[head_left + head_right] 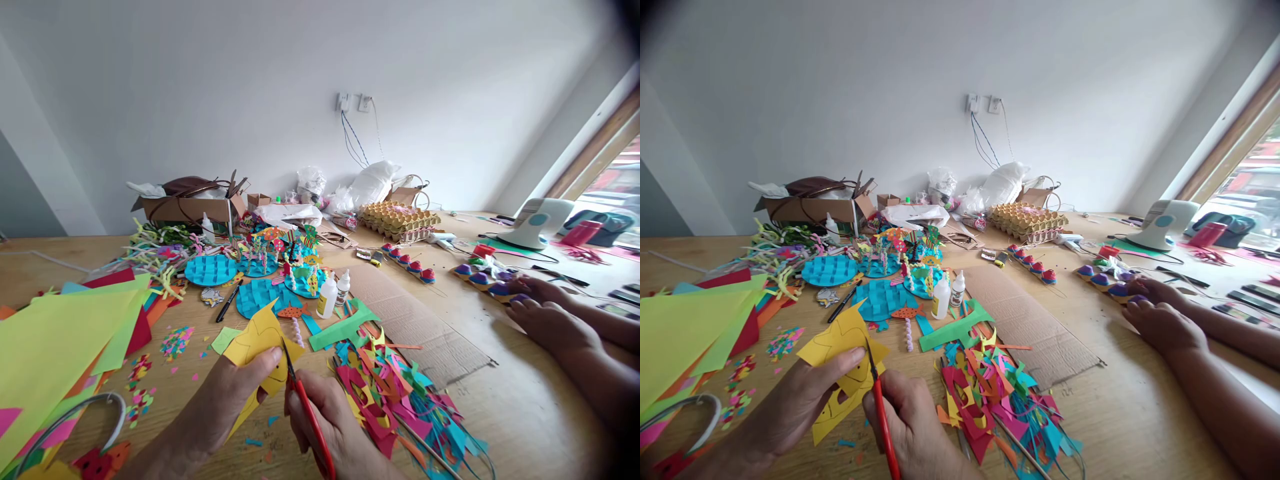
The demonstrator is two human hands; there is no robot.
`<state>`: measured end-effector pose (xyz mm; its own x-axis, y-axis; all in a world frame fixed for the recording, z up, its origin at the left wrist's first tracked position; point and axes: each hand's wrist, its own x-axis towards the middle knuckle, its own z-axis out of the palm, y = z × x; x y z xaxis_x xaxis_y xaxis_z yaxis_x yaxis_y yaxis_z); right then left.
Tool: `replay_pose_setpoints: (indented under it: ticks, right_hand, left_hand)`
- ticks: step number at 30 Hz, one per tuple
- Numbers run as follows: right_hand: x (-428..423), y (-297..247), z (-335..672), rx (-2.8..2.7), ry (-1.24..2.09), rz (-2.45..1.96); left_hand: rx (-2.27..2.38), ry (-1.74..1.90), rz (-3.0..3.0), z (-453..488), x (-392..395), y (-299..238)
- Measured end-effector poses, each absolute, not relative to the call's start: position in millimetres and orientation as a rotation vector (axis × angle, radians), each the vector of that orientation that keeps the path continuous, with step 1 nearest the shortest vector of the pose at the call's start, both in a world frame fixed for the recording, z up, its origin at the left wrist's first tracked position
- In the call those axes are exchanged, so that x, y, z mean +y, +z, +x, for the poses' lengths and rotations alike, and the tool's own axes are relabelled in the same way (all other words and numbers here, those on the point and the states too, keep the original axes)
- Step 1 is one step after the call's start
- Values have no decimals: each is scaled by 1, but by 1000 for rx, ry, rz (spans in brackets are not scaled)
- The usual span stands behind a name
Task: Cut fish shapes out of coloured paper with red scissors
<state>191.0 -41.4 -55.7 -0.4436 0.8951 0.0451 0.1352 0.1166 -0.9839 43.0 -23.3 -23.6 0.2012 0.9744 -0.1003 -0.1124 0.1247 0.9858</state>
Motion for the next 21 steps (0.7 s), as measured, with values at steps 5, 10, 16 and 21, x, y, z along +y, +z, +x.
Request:
replay_pose_setpoints:
  ticks: [5,10,16,21]
  right_hand:
    - [-41,-58,191,-1743,1365,-1005]
    - [-41,-59,193,-1769,1305,-1013]
    - [-40,-62,194,-1795,1285,-1025]
    - [-41,-61,193,-1770,1315,-1013]
  left_hand:
    - [1037,1042,1104,43,-23,-23]
    - [1044,1032,1118,41,-22,-27]
    - [1042,1036,1148,41,-23,-29]
    - [1073,1131,1143,44,-23,-31]
